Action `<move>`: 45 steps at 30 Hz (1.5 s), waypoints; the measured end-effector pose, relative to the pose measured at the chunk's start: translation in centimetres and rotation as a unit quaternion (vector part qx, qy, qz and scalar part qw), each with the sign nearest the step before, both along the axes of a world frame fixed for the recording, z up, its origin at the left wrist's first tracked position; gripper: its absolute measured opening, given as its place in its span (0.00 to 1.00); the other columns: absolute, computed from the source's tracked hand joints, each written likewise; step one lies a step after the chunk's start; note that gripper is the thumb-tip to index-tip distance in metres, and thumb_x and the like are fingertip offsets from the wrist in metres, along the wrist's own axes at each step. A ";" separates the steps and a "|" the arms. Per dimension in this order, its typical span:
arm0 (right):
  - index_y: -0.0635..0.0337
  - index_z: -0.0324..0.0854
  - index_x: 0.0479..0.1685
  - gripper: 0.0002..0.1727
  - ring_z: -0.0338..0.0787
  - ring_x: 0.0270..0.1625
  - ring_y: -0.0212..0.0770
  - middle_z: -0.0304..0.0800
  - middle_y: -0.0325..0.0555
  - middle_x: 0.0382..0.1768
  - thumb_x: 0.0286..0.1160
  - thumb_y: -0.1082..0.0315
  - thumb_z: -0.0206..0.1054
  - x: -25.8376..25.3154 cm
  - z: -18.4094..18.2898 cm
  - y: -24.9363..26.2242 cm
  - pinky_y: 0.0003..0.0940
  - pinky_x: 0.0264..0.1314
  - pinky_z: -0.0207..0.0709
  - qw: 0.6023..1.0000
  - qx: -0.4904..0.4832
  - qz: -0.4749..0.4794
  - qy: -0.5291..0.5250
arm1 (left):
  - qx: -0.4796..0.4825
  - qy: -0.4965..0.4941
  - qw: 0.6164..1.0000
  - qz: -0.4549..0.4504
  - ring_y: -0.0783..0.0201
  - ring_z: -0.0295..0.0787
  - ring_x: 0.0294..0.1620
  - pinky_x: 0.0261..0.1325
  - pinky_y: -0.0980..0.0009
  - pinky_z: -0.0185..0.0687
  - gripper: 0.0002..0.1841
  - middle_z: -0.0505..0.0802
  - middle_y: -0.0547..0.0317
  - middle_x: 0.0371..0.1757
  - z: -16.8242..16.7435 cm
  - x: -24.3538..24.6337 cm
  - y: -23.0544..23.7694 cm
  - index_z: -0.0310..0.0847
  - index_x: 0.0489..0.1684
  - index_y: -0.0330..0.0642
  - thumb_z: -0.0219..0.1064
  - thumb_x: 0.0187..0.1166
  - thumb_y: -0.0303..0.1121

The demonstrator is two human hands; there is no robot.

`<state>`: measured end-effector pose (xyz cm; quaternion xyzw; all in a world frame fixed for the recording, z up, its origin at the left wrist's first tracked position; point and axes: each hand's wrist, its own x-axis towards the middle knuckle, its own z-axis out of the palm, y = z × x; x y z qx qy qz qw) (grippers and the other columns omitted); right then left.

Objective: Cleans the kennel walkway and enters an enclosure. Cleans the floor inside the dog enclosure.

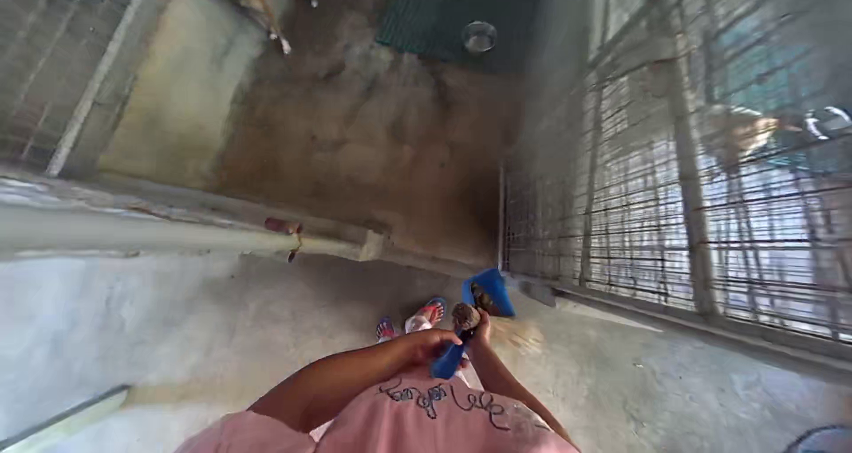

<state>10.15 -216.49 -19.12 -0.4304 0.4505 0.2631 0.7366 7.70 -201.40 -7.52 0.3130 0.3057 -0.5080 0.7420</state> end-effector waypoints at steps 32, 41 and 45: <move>0.57 0.46 0.96 0.52 0.78 0.77 0.70 0.77 0.71 0.75 0.71 0.66 0.75 5.0 -11.7 7.5 0.68 0.77 0.69 0.372 -0.222 0.900 -0.049 | 0.077 0.227 0.819 0.522 0.68 0.78 0.13 0.14 0.80 0.74 0.11 0.79 0.56 0.18 -18.8 -3.7 11.2 0.67 0.37 0.40 0.43 0.87 0.32; 0.58 0.48 0.95 0.54 0.77 0.78 0.69 0.75 0.70 0.77 0.66 0.65 0.77 6.8 -14.0 9.8 0.70 0.75 0.70 0.471 -0.259 0.841 -0.066 | 0.087 0.213 0.835 0.499 0.69 0.79 0.14 0.15 0.81 0.75 0.11 0.81 0.55 0.20 -18.2 -4.4 9.2 0.68 0.40 0.39 0.42 0.87 0.31; 0.59 0.50 0.94 0.51 0.78 0.76 0.71 0.75 0.73 0.75 0.69 0.62 0.75 0.8 -14.2 7.7 0.69 0.74 0.72 0.442 -0.220 0.868 -0.046 | 0.074 0.173 0.870 0.457 0.71 0.82 0.14 0.15 0.82 0.75 0.16 0.84 0.57 0.18 -18.4 -9.1 9.1 0.71 0.35 0.39 0.38 0.88 0.32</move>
